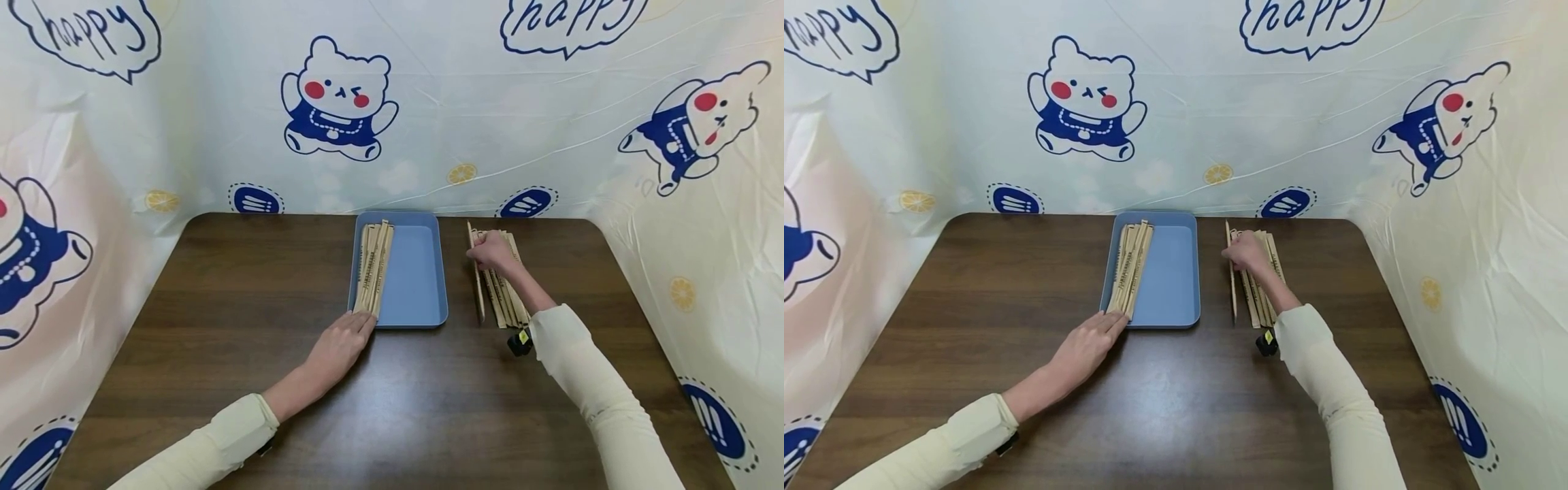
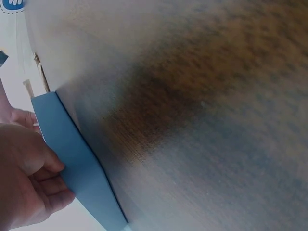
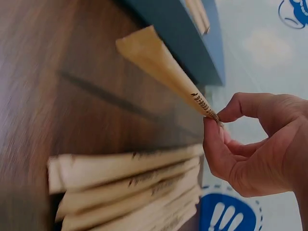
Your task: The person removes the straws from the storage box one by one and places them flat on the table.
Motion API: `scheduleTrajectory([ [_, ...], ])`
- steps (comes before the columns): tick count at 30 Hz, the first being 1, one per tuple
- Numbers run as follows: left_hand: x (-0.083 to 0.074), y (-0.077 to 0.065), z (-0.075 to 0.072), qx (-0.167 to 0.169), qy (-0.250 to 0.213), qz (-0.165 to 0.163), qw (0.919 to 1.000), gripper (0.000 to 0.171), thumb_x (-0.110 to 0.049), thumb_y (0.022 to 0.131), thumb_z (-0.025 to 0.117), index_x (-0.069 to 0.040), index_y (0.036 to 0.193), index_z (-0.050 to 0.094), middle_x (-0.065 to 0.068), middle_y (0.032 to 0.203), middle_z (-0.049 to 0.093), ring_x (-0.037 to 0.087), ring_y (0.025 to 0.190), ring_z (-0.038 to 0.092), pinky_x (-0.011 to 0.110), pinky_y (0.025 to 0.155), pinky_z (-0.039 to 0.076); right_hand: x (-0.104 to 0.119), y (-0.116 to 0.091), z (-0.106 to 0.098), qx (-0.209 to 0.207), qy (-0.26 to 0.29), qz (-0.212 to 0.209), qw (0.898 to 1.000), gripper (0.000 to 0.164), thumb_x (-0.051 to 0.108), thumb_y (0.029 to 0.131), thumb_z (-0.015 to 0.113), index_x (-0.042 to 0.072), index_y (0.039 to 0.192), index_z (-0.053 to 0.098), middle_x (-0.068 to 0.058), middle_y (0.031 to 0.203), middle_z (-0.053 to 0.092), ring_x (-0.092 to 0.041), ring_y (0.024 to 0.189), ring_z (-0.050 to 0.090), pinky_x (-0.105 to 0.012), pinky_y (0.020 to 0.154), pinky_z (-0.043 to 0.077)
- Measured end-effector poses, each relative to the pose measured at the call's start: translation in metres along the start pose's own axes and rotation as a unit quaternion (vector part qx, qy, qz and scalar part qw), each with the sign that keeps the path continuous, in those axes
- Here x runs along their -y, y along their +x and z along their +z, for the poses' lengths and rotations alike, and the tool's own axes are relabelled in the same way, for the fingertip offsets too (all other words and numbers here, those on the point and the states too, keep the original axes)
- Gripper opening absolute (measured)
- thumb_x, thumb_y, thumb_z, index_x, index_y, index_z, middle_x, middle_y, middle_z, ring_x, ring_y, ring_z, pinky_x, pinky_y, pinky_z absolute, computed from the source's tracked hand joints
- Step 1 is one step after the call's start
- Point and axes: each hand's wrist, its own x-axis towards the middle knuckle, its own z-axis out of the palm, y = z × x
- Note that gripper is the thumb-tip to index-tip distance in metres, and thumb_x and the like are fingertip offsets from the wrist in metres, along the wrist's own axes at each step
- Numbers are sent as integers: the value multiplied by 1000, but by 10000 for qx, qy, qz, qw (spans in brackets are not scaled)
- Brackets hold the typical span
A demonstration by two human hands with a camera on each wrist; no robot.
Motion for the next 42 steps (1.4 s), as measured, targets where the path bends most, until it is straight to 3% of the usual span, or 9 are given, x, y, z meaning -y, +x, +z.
scheduleTrajectory([
  [1, 0, 0, 0, 4, -5, -4, 10000, 37, 7, 78, 67, 3, 114, 61, 17, 113, 61, 27, 107, 56, 38, 92, 44, -3, -1, -2, -41, -152, -32, 9999, 35, 6, 80, 55, 11, 55, 32, 4, 44, 28, -10, 38, 33, -23, 41, 31],
  [7, 0, 0, 0, -39, -34, -32, 10000, 36, 7, 78, 67, 4, 114, 61, 17, 112, 61, 28, 107, 57, 39, 92, 44, -17, -4, -11, -371, -738, -169, 9964, 31, 9, 79, 57, 12, 53, 40, 2, 43, 41, -13, 40, 42, -24, 42, 34],
  [15, -3, -1, 0, 9, -86, -47, 10000, 37, 7, 79, 66, 4, 115, 60, 18, 113, 61, 28, 107, 56, 39, 92, 44, -27, -4, -14, -492, -899, 65, 9947, 26, 10, 77, 62, 12, 55, 49, 1, 47, 48, -17, 49, 53, -26, 48, 45],
  [22, -3, -1, 0, -114, -107, -8, 9999, 37, 8, 77, 67, 5, 113, 60, 18, 111, 61, 28, 105, 57, 40, 91, 45, -32, -2, -14, -567, -811, 153, 9950, 23, 6, 74, 62, 12, 56, 49, 5, 48, 43, -19, 53, 57, -32, 55, 54],
  [31, -3, -2, 0, -23, -58, -27, 10000, 37, 7, 78, 67, 4, 114, 61, 18, 112, 61, 28, 107, 57, 39, 92, 45, -34, -3, -13, -559, -872, 161, 9945, 26, 8, 76, 62, 12, 56, 47, 4, 49, 42, -23, 56, 58, -37, 59, 55],
  [38, -2, 0, 0, -114, -94, 2, 9999, 36, 7, 77, 68, 5, 113, 61, 19, 111, 61, 29, 106, 57, 40, 91, 46, -35, -4, -12, -616, -1152, 231, 9912, 19, 10, 75, 64, 11, 59, 53, 1, 55, 52, -22, 57, 61, -32, 56, 53],
  [42, -1, 1, 1, -50, -51, -4, 10000, 36, 6, 78, 68, 4, 113, 61, 18, 111, 61, 28, 106, 57, 40, 91, 45, -35, -4, -13, -553, -1167, 305, 9912, 22, 10, 75, 62, 12, 57, 50, 1, 52, 50, -21, 54, 59, -31, 53, 52],
])
